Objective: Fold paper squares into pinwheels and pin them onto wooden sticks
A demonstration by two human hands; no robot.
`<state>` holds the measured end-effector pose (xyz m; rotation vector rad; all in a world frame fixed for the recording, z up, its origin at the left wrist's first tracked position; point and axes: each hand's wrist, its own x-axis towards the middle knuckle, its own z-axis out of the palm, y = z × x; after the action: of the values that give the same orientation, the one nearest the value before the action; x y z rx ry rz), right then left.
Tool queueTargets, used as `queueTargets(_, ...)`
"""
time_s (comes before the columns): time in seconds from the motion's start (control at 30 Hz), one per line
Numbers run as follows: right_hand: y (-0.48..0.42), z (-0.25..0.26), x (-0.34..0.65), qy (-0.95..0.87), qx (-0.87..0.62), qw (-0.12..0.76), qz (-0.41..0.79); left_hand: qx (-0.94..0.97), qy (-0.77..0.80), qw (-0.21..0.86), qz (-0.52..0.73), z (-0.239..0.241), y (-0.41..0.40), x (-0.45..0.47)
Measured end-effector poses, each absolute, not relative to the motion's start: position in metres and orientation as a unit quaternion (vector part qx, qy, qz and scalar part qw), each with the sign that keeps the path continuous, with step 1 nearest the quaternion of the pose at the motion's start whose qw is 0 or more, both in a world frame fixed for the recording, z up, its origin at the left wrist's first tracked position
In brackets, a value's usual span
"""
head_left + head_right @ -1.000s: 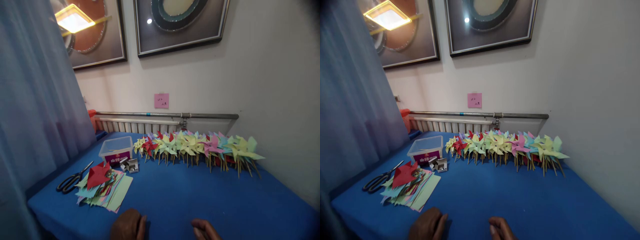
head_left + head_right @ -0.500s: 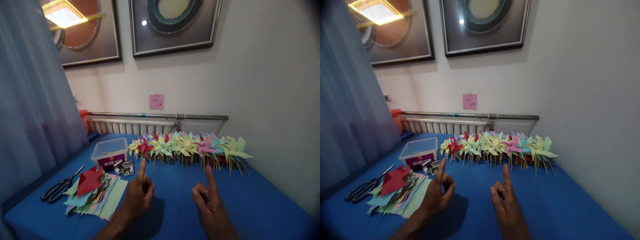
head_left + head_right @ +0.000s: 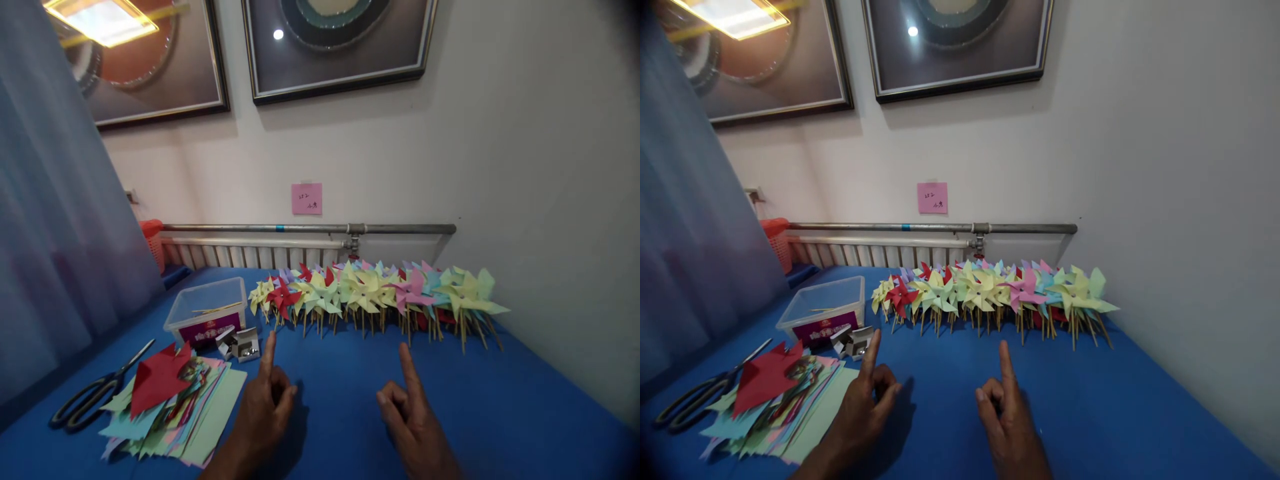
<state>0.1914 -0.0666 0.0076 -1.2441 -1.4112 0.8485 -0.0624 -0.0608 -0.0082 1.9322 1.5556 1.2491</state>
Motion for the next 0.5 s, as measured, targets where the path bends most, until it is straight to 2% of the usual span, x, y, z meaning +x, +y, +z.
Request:
queueTargets(0.2,-0.061,0.003,0.188,-0.571,-0.554,0.445,0.410,0.758,0.603,0.139,0.209,0.001,-0.067,-0.052)
queueTargets(0.5,-0.066,0.009,0.183,-0.629,-0.538,0.424,0.367,0.778,0.587,0.108,0.196,-0.002,-0.067,-0.051)
